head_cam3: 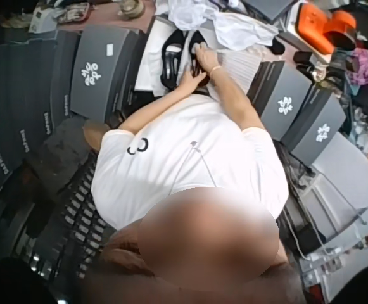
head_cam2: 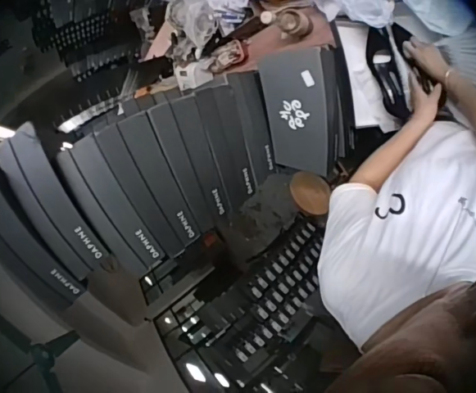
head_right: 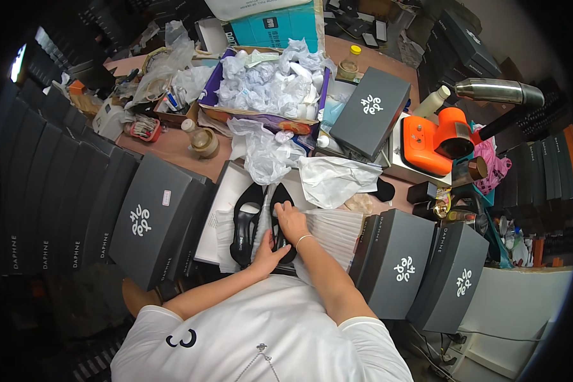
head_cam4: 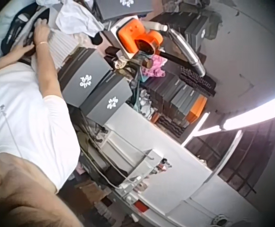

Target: Packing pairs of shoes into boxes using tissue paper and silica packets.

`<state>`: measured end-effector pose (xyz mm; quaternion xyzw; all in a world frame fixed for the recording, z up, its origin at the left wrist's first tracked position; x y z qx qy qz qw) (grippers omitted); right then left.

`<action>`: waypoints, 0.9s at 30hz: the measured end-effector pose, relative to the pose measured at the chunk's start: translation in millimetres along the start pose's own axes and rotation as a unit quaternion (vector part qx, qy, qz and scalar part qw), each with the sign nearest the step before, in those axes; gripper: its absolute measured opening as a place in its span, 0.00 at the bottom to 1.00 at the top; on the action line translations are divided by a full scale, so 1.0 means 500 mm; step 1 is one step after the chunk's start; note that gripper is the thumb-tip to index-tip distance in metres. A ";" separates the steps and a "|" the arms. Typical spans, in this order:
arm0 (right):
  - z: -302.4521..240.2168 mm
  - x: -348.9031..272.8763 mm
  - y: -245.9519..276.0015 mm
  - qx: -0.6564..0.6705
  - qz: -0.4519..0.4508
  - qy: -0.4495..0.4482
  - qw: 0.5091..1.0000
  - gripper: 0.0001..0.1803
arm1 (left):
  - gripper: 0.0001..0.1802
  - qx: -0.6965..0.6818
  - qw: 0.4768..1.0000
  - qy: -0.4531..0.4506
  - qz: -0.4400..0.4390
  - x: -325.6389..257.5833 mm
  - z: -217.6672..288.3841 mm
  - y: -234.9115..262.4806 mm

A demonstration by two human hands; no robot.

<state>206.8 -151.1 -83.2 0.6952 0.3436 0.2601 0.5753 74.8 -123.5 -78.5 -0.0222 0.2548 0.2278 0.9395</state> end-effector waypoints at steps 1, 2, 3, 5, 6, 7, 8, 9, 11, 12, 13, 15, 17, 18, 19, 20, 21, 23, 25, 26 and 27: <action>0.003 0.000 -0.002 0.028 -0.002 -0.010 1.000 0.16 | 0.43 -0.047 0.999 0.017 0.017 -0.001 -0.003 0.005; 0.009 0.001 -0.002 0.054 -0.004 -0.020 0.998 0.18 | 0.40 -0.078 0.994 0.070 -0.021 0.002 -0.010 0.004; 0.009 -0.005 0.031 0.124 -0.046 -0.020 0.991 0.26 | 0.37 -0.111 0.985 0.122 -0.057 0.008 -0.011 0.000; 0.043 -0.002 0.033 0.171 -0.019 -0.020 0.985 0.31 | 0.25 -0.168 0.961 0.183 -0.119 0.040 -0.060 -0.012; 0.049 0.001 0.048 0.194 -0.008 -0.023 0.981 0.34 | 0.22 -0.236 0.926 0.261 -0.136 0.040 -0.032 -0.016; 0.059 -0.001 0.050 0.199 -0.059 -0.082 0.975 0.42 | 0.21 -0.179 0.949 0.224 -0.131 0.043 -0.039 -0.013; 0.058 0.002 0.056 0.177 -0.017 -0.063 0.982 0.43 | 0.21 -0.120 0.968 0.182 -0.125 0.051 -0.026 -0.009; 0.056 0.003 0.059 0.156 0.025 -0.043 0.987 0.45 | 0.22 -0.135 0.968 0.173 -0.123 0.049 -0.017 -0.008; 0.058 0.006 0.063 0.176 0.018 -0.021 0.984 0.46 | 0.23 -0.162 0.967 0.159 -0.119 0.029 0.001 -0.004; 0.064 0.013 0.063 0.217 -0.029 -0.018 0.976 0.47 | 0.23 -0.143 0.972 0.134 -0.130 0.020 0.009 -0.002; 0.065 0.016 0.064 0.258 -0.076 -0.015 0.963 0.48 | 0.23 -0.124 0.976 0.108 -0.140 0.011 0.017 0.000; 0.070 0.019 0.087 0.229 -0.049 -0.027 0.972 0.41 | 0.24 -0.071 0.979 0.056 -0.181 -0.018 0.064 -0.001; 0.072 0.015 0.088 0.206 -0.035 -0.064 0.976 0.34 | 0.26 -0.075 0.979 0.092 -0.163 -0.037 0.082 -0.017; 0.071 0.020 0.078 0.196 -0.031 -0.090 0.976 0.30 | 0.28 -0.079 0.980 0.105 -0.152 -0.031 0.089 -0.024; 0.075 0.023 0.068 0.185 -0.026 -0.116 0.976 0.27 | 0.31 -0.059 0.977 0.102 -0.177 -0.031 0.082 -0.024; 0.072 0.021 0.059 0.167 -0.011 -0.101 0.981 0.24 | 0.32 -0.056 0.974 0.100 -0.194 -0.041 0.077 -0.024; 0.063 0.019 0.071 0.163 -0.034 -0.087 0.982 0.25 | 0.33 -0.051 0.972 0.093 -0.208 -0.045 0.080 -0.020; 0.061 0.005 0.084 0.168 -0.053 -0.082 0.981 0.27 | 0.34 -0.177 0.952 0.082 -0.237 -0.046 0.041 -0.026; 0.070 -0.002 0.111 0.145 -0.099 -0.084 0.981 0.36 | 0.37 -0.188 0.976 0.043 -0.105 -0.026 0.089 0.033; 0.055 0.009 0.163 0.161 -0.060 -0.055 0.984 0.38 | 0.38 -0.123 0.992 -0.027 0.015 -0.011 0.122 0.081; 0.037 0.028 0.215 0.180 -0.019 -0.026 0.983 0.41 | 0.39 -0.150 0.985 -0.071 0.042 0.012 0.158 0.119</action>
Point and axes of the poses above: each hand's wrist, its own x-axis towards the middle knuckle, its own y-axis out of the back of the hand, z = x × y, the point moved 5 cm from there along x, towards the middle knuckle, and after that the axes turned 7 degrees about -x, right-handed, at the moved point
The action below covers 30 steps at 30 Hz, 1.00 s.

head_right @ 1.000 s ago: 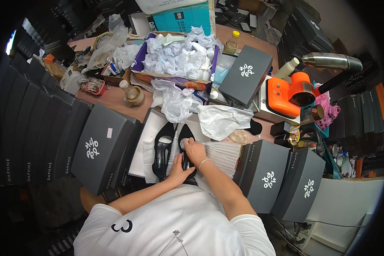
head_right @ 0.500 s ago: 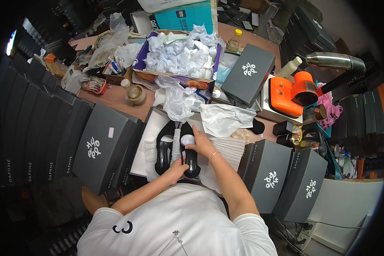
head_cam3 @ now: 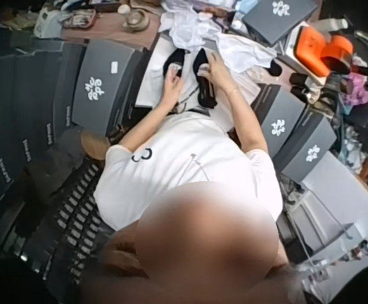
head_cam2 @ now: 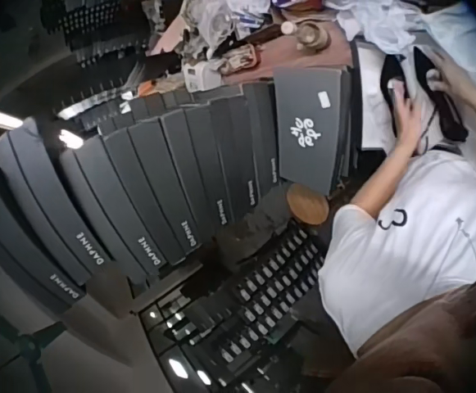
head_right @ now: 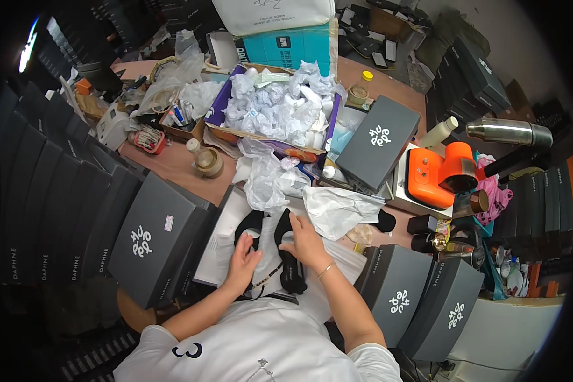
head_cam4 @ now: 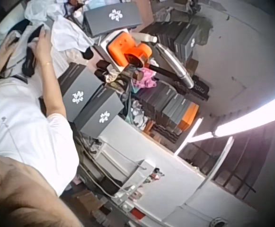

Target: Packing pairs of shoes into boxes using tissue paper and silica packets.

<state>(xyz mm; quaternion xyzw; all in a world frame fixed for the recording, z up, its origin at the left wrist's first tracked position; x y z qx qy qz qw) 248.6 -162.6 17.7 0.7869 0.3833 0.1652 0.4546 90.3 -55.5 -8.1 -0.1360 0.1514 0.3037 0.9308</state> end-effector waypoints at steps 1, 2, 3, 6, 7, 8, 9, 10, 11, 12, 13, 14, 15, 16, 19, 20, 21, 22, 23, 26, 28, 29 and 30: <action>-0.032 0.017 0.038 0.018 0.034 0.033 0.999 0.43 | 0.40 -0.028 0.998 -0.044 0.019 0.033 0.038 0.018; -0.067 0.050 0.067 -0.005 0.075 0.058 0.996 0.39 | 0.41 -0.038 0.997 -0.060 0.040 0.066 0.053 0.030; -0.084 0.084 0.061 -0.059 0.081 0.092 0.991 0.36 | 0.41 -0.049 0.994 -0.078 0.052 0.105 0.068 0.029; -0.094 0.162 -0.011 -0.155 0.060 0.193 0.967 0.27 | 0.46 -0.089 0.993 -0.056 0.060 0.198 0.086 0.021; -0.091 0.164 -0.040 -0.142 0.030 0.230 0.962 0.23 | 0.48 -0.078 0.994 -0.039 0.059 0.224 0.088 0.020; -0.120 0.158 -0.027 -0.073 0.001 0.292 0.954 0.22 | 0.52 -0.108 0.992 -0.011 0.059 0.227 0.112 0.016; -0.151 0.136 -0.006 -0.004 -0.033 0.352 0.935 0.21 | 0.52 -0.166 0.986 0.009 0.025 0.244 0.097 0.027; -0.152 0.115 -0.014 -0.018 -0.083 0.381 0.921 0.20 | 0.50 -0.151 0.988 0.023 0.022 0.251 0.090 0.026; -0.153 0.100 -0.019 -0.029 -0.133 0.407 0.903 0.19 | 0.49 -0.135 0.990 0.039 0.020 0.255 0.082 0.025; -0.149 0.109 0.004 0.035 -0.191 0.369 0.909 0.19 | 0.42 -0.211 0.977 0.037 0.024 0.265 0.066 0.033; -0.142 0.119 0.043 0.099 -0.248 0.328 0.906 0.19 | 0.40 -0.242 0.969 0.033 0.040 0.265 0.055 0.037; -0.127 0.138 0.081 0.162 -0.298 0.282 0.897 0.19 | 0.38 -0.271 0.961 0.028 0.051 0.266 0.061 0.036; -0.099 0.195 0.138 0.165 -0.214 0.256 0.928 0.21 | 0.36 -0.299 0.952 0.024 0.065 0.263 0.062 0.036; -0.069 0.270 0.197 0.165 -0.133 0.233 0.949 0.23 | 0.31 -0.324 0.943 0.020 0.075 0.256 0.058 0.039; 0.101 0.507 0.325 -0.067 0.214 0.094 0.970 0.25 | 0.30 -0.322 0.944 0.031 0.069 0.240 0.070 0.008; 0.157 0.573 0.340 -0.106 0.215 0.034 0.970 0.29 | 0.30 -0.277 0.958 0.033 0.061 0.242 0.055 0.001; 0.197 0.628 0.333 -0.148 0.248 0.009 0.957 0.31 | 0.29 -0.252 0.965 0.019 0.066 0.240 0.045 -0.002; 0.233 0.669 0.323 -0.132 0.251 -0.013 0.959 0.30 | 0.29 -0.225 0.972 0.007 0.067 0.242 0.037 -0.006; 0.269 0.696 0.297 -0.175 0.228 -0.016 0.958 0.28 | 0.29 -0.198 0.978 -0.003 0.070 0.241 0.029 -0.006; 0.301 0.725 0.252 -0.227 0.231 -0.008 0.946 0.15 | 0.26 -0.192 0.977 -0.016 0.088 0.253 0.006 0.010; 0.260 0.674 0.258 -0.140 0.285 0.038 0.948 0.11 | 0.28 -0.032 0.991 -0.089 0.098 0.233 0.033 0.025; 0.247 0.627 0.283 -0.101 0.316 0.052 0.942 0.09 | 0.30 0.120 0.978 -0.146 0.088 0.216 0.079 0.021; 0.229 0.574 0.299 -0.035 0.272 -0.006 0.962 0.09 | 0.32 0.266 0.940 -0.200 0.074 0.200 0.120 0.009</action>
Point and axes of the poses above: each hand's wrist, its own x-axis towards the middle knuckle, its own y-axis out of the back of the hand, z = x × y, the point moved 5 cm from there along x, towards the middle knuckle, and after that the axes turned 7 degrees about -x, right-handed, at the moved point
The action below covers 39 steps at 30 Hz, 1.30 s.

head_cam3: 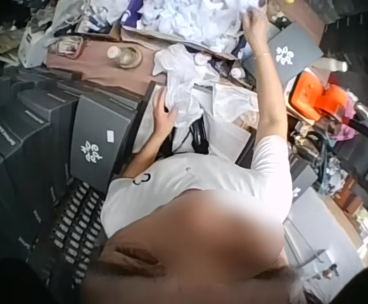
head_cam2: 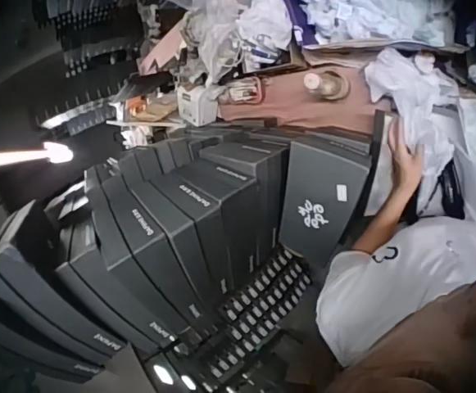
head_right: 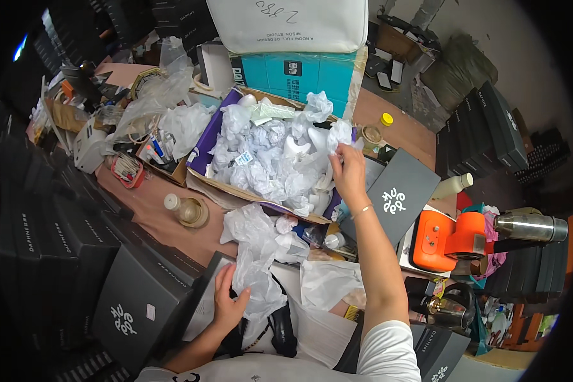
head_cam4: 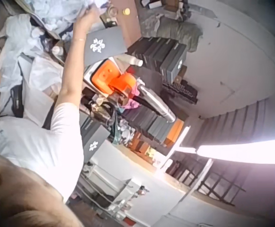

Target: Packing pairs of shoes into boxes using tissue paper and silica packets.

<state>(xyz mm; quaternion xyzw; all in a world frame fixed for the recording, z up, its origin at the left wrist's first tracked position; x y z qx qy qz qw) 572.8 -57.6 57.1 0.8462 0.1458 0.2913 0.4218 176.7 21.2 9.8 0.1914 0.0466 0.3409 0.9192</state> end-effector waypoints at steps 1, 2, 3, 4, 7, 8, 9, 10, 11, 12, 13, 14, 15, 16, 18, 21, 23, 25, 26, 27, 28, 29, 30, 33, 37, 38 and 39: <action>-0.029 -0.046 0.032 0.052 -0.047 -0.068 0.995 0.09 | 0.34 0.034 0.998 -0.049 0.002 -0.004 0.034 0.012; -0.060 -0.086 0.058 0.078 -0.036 -0.031 0.996 0.09 | 0.36 0.068 0.993 -0.095 0.001 -0.005 0.067 0.022; -0.086 -0.126 0.075 0.104 -0.026 0.004 0.994 0.09 | 0.38 0.104 0.985 -0.141 -0.001 -0.008 0.092 0.027; -0.109 -0.160 0.085 0.111 -0.022 0.040 0.993 0.08 | 0.37 0.031 0.989 -0.144 -0.032 0.001 0.098 0.016; -0.203 -0.256 0.087 0.195 -0.162 0.055 0.966 0.09 | 0.33 -0.308 0.951 -0.031 0.003 0.065 0.133 -0.039; -0.240 -0.294 0.083 0.202 -0.211 0.115 0.949 0.10 | 0.31 -0.395 0.918 0.030 -0.025 0.091 0.119 -0.060; -0.269 -0.323 0.083 0.206 -0.263 0.174 0.926 0.12 | 0.28 -0.479 0.871 0.096 -0.052 0.113 0.099 -0.086; -0.280 -0.327 0.101 0.232 -0.247 0.159 0.927 0.13 | 0.25 -0.555 0.812 0.165 -0.078 0.124 0.086 -0.108; -0.291 -0.334 0.123 0.258 -0.233 0.143 0.927 0.14 | 0.22 -0.563 0.803 0.180 -0.072 0.129 0.080 -0.106; -0.294 -0.343 0.137 0.282 -0.222 0.126 0.925 0.16 | 0.20 -0.572 0.794 0.196 -0.064 0.131 0.070 -0.099; -0.271 -0.345 0.152 0.221 -0.166 0.133 0.952 0.23 | 0.17 -0.581 0.784 0.212 -0.055 0.130 0.064 -0.092; -0.277 -0.345 0.170 0.149 -0.149 0.161 0.964 0.25 | 0.15 -0.570 0.791 0.212 -0.067 0.122 0.076 -0.084; -0.285 -0.346 0.185 0.077 -0.133 0.188 0.970 0.27 | 0.16 -0.582 0.776 0.229 -0.084 0.104 0.068 -0.089; -0.283 -0.360 0.172 0.070 -0.157 0.198 0.965 0.31 | 0.17 -0.593 0.760 0.245 -0.100 0.085 0.056 -0.097; -0.256 -0.399 0.127 0.174 -0.368 0.052 0.912 0.33 | 0.20 -0.569 0.776 0.243 -0.122 0.060 0.060 -0.091; -0.246 -0.443 0.122 0.246 -0.394 0.017 0.885 0.33 | 0.22 -0.549 0.788 0.245 -0.134 0.039 0.058 -0.051; -0.274 -0.466 0.160 0.259 -0.185 0.109 0.942 0.30 | 0.25 -0.519 0.791 0.266 -0.184 0.016 0.044 -0.045; -0.312 -0.494 0.166 0.259 -0.156 0.107 0.947 0.19 | 0.27 -0.515 0.771 0.280 -0.247 -0.012 0.047 -0.043; -0.316 -0.510 0.160 0.258 -0.188 0.081 0.944 0.16 | 0.25 -0.538 0.746 0.311 -0.239 -0.026 0.067 -0.043; -0.317 -0.524 0.155 0.255 -0.219 0.052 0.940 0.14 | 0.25 -0.507 0.786 0.264 -0.235 -0.038 0.089 -0.035; -0.295 -0.532 0.152 0.249 -0.193 -0.033 0.949 0.11 | 0.25 -0.474 0.823 0.216 -0.229 -0.054 0.110 -0.025; -0.270 -0.544 0.141 0.275 -0.180 -0.087 0.940 0.11 | 0.25 -0.438 0.855 0.164 -0.225 -0.064 0.123 -0.017; -0.242 -0.556 0.129 0.300 -0.168 -0.139 0.929 0.12 | 0.23 -0.436 0.849 0.199 -0.223 -0.076 0.109 -0.015; -0.208 -0.582 0.127 0.468 -0.133 -0.275 0.829 0.13 | 0.19 -0.437 0.827 0.262 -0.237 -0.094 0.041 -0.003; -0.206 -0.604 0.132 0.641 -0.134 -0.346 0.672 0.11 | 0.15 -0.412 0.850 0.250 -0.211 -0.116 0.036 0.026; -0.223 -0.600 0.145 0.639 -0.132 -0.349 0.673 0.10 | 0.15 -0.426 0.855 0.232 -0.181 -0.112 0.045 0.030; -0.233 -0.600 0.151 0.636 -0.131 -0.352 0.674 0.10 | 0.16 -0.447 0.854 0.227 -0.138 -0.106 0.042 0.041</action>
Point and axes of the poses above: each hand's wrist, its own x-axis towards the middle knuckle, its own y-axis out of the back of the hand, z = x × y, the point moved 5 cm from there along x, towards the middle knuckle, and after that the axes turned 7 degrees about -x, right-handed, at the moved point
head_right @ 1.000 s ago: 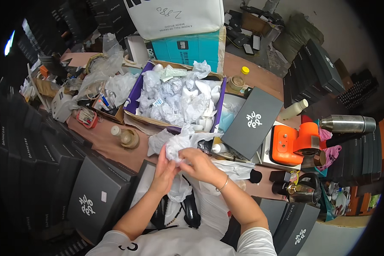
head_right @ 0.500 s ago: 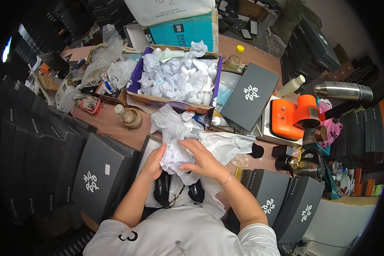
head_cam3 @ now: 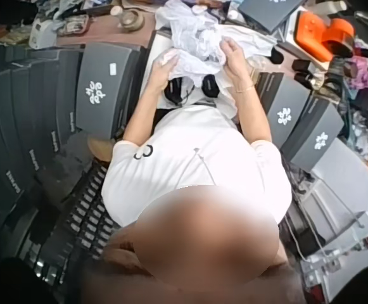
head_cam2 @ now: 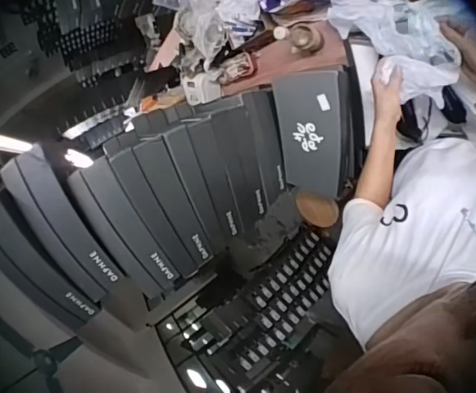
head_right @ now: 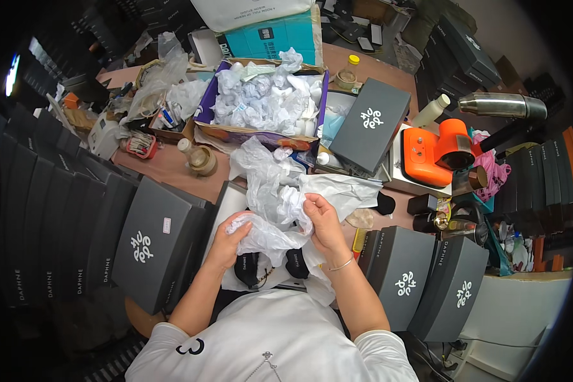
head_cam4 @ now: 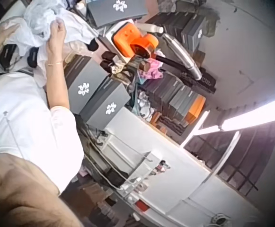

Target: Packing pairs of shoes into boxes using tissue paper and silica packets.

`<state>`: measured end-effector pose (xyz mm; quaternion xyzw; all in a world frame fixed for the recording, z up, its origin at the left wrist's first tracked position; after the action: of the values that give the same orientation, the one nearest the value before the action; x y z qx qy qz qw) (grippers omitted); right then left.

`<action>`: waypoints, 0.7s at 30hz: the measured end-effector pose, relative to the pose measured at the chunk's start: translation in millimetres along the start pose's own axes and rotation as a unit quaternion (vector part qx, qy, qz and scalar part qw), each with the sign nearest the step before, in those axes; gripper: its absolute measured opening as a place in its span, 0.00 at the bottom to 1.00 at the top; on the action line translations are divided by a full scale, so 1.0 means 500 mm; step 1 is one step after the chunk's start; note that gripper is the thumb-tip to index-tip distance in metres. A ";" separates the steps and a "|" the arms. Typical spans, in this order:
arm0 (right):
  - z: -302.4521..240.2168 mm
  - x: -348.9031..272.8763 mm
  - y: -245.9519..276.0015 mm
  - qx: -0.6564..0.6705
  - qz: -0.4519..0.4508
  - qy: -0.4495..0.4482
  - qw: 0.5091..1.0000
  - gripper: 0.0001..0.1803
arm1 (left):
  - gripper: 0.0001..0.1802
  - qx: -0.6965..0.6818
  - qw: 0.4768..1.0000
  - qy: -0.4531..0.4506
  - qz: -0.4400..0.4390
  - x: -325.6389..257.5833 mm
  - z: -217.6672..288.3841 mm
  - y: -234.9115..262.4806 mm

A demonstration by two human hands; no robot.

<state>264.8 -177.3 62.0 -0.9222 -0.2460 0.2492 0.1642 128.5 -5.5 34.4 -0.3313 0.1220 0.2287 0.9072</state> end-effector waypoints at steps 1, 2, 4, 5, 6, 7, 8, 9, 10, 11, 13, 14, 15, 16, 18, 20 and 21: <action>0.004 0.004 0.023 -0.024 -0.014 0.037 0.999 0.08 | 0.16 -0.028 0.999 -0.027 0.030 0.002 0.007 0.011; -0.017 0.006 0.045 -0.013 0.005 0.068 0.998 0.08 | 0.17 -0.055 0.995 -0.055 0.057 0.008 0.019 0.018; -0.062 0.018 0.078 0.009 0.041 0.131 0.991 0.08 | 0.17 -0.021 0.997 -0.071 0.035 0.000 0.041 0.012; -0.075 0.021 0.082 0.007 0.032 0.133 0.991 0.08 | 0.16 0.010 0.997 -0.075 0.024 -0.002 0.041 0.004; -0.088 0.024 0.085 0.005 0.024 0.136 0.990 0.08 | 0.16 0.042 0.996 -0.078 0.012 -0.004 0.044 -0.007; -0.096 0.024 0.084 0.003 0.015 0.139 0.990 0.08 | 0.17 0.057 0.995 -0.075 -0.014 -0.010 0.050 -0.021; -0.104 0.022 0.082 0.004 0.035 0.154 0.987 0.08 | 0.17 0.032 0.997 -0.076 -0.006 -0.010 0.051 -0.022; -0.110 0.018 0.077 0.005 0.055 0.168 0.984 0.09 | 0.17 0.007 0.997 -0.076 0.000 -0.009 0.050 -0.023; -0.115 0.016 0.077 0.007 0.076 0.183 0.980 0.10 | 0.16 -0.017 0.997 -0.077 0.007 -0.008 0.050 -0.023; -0.114 0.009 0.087 -0.120 0.074 0.182 0.973 0.13 | 0.16 0.040 0.997 -0.067 -0.011 -0.009 0.050 -0.022; -0.125 -0.038 -0.003 -0.332 -0.059 0.124 0.933 0.16 | 0.14 0.155 0.986 -0.046 -0.043 -0.014 0.050 -0.010; -0.110 -0.063 -0.048 -0.429 -0.121 0.088 0.891 0.18 | 0.14 0.183 0.980 -0.039 -0.074 -0.020 0.056 -0.025; -0.095 -0.076 -0.089 -0.470 -0.134 0.195 0.850 0.20 | 0.14 0.212 0.971 -0.030 -0.108 -0.028 0.067 -0.052; -0.081 -0.086 -0.122 -0.505 -0.147 0.301 0.795 0.23 | 0.13 0.239 0.960 -0.024 -0.141 -0.030 0.072 -0.070; 0.001 -0.069 -0.105 -0.497 -0.191 0.183 0.827 0.24 | 0.22 0.174 0.968 -0.071 -0.168 -0.016 0.075 -0.078; 0.033 -0.056 -0.080 -0.447 -0.180 0.113 0.869 0.25 | 0.28 0.135 0.965 -0.161 -0.157 0.012 0.100 -0.087; 0.030 -0.053 -0.063 -0.404 -0.151 0.102 0.896 0.24 | 0.37 0.105 0.978 -0.160 -0.081 0.053 0.102 -0.057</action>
<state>225.2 -162.6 73.3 -0.8813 -0.4434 0.0054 -0.1631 168.9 17.6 78.3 -0.2018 -0.0289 0.1904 0.9603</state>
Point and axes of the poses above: each hand's wrist, its own x-axis towards the middle knuckle, its own y-axis out of the back of the hand, z = x × y, the point moved 5 cm from there along x, towards the middle knuckle, and after that the axes turned 7 degrees about -x, right-handed, at the moved point
